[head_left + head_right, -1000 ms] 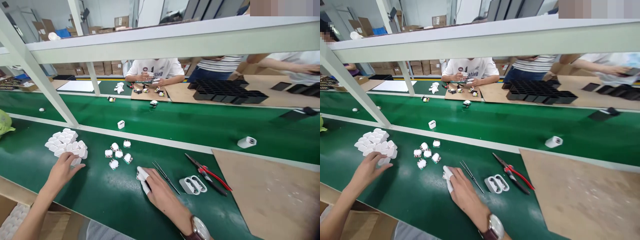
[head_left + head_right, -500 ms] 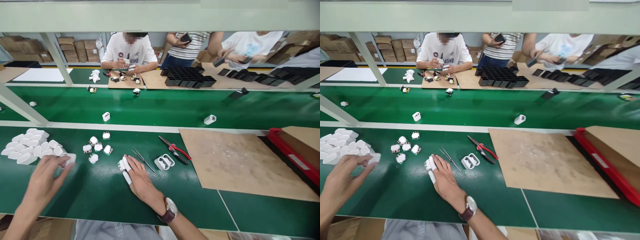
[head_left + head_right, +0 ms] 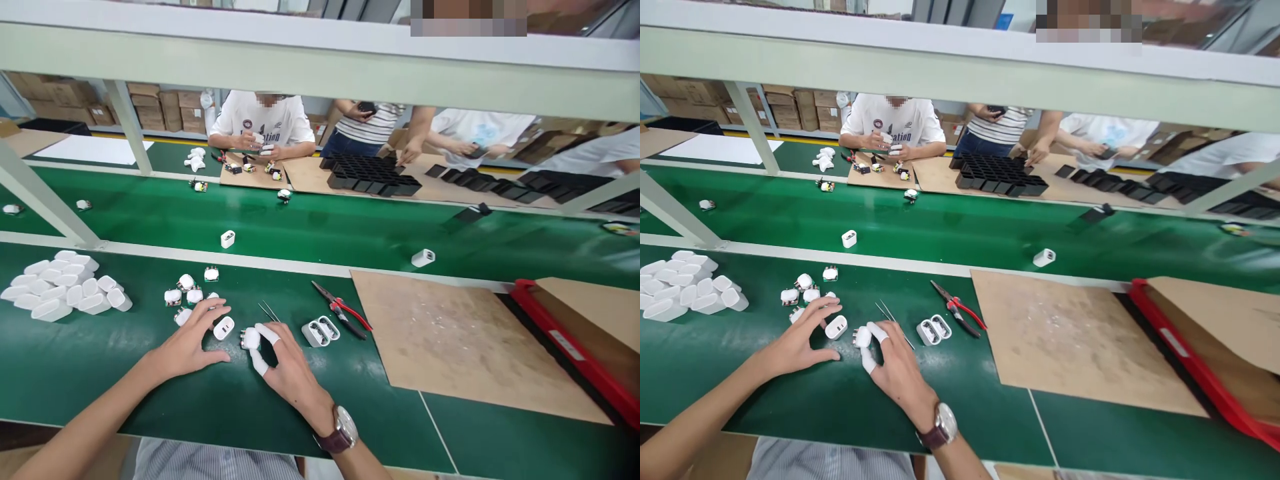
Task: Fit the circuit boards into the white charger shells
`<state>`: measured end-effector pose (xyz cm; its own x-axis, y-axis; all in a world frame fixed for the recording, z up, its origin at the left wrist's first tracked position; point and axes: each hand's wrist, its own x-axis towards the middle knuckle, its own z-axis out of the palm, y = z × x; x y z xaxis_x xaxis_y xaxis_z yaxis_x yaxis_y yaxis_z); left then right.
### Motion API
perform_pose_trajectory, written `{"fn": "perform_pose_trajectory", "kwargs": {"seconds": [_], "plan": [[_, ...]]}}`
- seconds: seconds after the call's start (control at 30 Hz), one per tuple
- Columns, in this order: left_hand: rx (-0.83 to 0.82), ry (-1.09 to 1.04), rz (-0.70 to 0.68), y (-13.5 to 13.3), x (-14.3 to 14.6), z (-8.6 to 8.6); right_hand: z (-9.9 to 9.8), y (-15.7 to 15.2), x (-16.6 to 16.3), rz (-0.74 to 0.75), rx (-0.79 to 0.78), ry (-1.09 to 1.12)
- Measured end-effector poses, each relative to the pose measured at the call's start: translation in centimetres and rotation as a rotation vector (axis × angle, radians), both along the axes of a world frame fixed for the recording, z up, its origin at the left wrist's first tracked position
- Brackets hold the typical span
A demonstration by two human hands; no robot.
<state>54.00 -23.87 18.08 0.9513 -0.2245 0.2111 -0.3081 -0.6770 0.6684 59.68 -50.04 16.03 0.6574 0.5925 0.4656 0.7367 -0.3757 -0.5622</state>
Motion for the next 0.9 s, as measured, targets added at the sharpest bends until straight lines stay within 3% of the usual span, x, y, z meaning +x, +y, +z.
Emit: {"fn": "perform_pose_trajectory", "kwargs": {"seconds": [0.13,0.27,0.43,0.7,0.9], "plan": [[-0.116,0.137,0.024,-0.6,-0.4,-2.2,1.3,0.6,-0.6,0.005,0.037,-0.032],[-0.104,0.09,0.036,-1.1,-0.7,-3.3,2.3,1.2,-1.0,0.05,-0.008,-0.081],[-0.066,-0.017,-0.012,-1.1,-1.2,-2.8,2.8,1.3,-1.1,0.099,-0.02,-0.116],[-0.062,0.03,-0.021,-1.4,-1.6,-2.5,2.3,1.3,-0.7,0.151,-0.156,-0.23],[-0.066,0.021,-0.035,-1.4,-1.5,-2.6,3.1,1.6,-0.7,0.159,-0.223,-0.257]]}}
